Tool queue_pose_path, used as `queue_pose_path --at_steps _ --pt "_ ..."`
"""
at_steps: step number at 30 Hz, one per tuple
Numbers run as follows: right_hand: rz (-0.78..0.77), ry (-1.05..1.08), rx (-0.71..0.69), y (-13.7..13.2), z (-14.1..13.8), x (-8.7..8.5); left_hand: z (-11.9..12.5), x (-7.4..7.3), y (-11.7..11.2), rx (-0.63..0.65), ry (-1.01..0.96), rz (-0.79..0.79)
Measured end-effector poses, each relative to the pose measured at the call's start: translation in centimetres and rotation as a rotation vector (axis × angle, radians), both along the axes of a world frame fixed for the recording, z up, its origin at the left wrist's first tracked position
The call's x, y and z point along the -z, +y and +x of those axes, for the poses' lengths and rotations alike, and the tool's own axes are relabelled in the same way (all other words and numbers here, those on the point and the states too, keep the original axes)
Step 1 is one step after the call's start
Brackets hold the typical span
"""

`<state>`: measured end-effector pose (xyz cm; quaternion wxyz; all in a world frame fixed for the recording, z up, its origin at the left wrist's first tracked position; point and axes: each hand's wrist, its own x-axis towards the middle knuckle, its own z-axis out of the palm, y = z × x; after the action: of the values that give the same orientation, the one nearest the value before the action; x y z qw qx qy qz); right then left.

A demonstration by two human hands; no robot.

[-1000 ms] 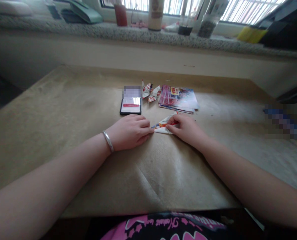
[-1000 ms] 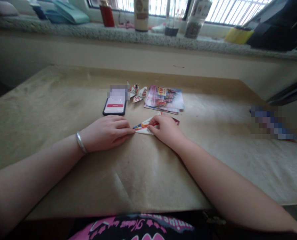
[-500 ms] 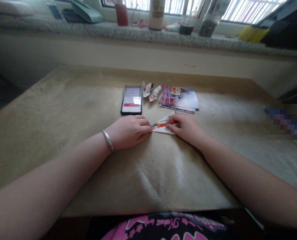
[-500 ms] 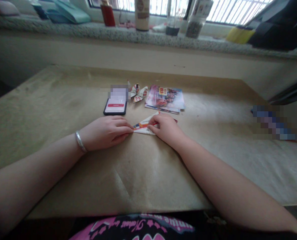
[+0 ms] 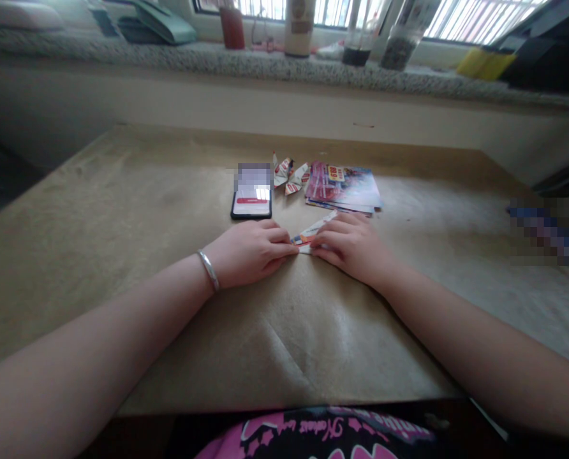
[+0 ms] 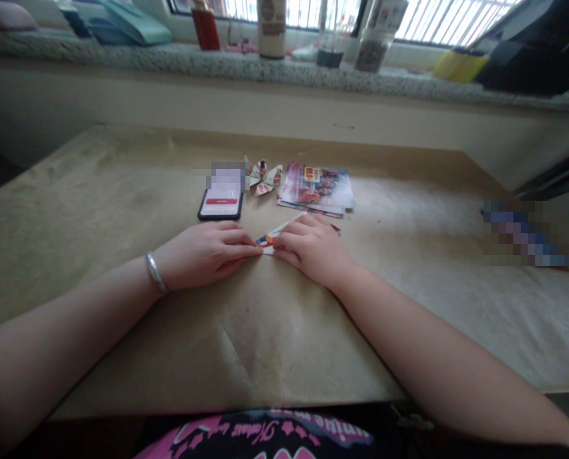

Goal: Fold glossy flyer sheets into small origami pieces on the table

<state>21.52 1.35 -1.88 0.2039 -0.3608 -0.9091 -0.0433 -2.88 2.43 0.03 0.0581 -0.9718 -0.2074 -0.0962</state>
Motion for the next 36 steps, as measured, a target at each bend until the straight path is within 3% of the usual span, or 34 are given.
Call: queue_pose_path --at_steps 3,10,16,23,36 --pt "0.033 -0.06 -0.129 -0.2 -0.2 -0.1 0.0 0.1 0.1 0.004 0.0 -0.011" --pt "0.087 -0.109 -0.173 -0.3 -0.5 -0.2 -0.4 -0.3 0.4 0.038 -0.013 -0.059" --pt "0.103 -0.204 -0.155 -0.6 -0.5 -0.6 -1.0 -0.5 0.5 0.013 -0.022 -0.153" --pt "0.095 -0.312 -0.088 -1.2 -1.4 -1.0 -0.5 -0.6 0.5 0.011 0.007 -0.128" --pt "0.064 -0.319 -0.105 -1.3 -1.4 -1.4 -0.9 -0.6 0.7 0.034 0.001 -0.157"
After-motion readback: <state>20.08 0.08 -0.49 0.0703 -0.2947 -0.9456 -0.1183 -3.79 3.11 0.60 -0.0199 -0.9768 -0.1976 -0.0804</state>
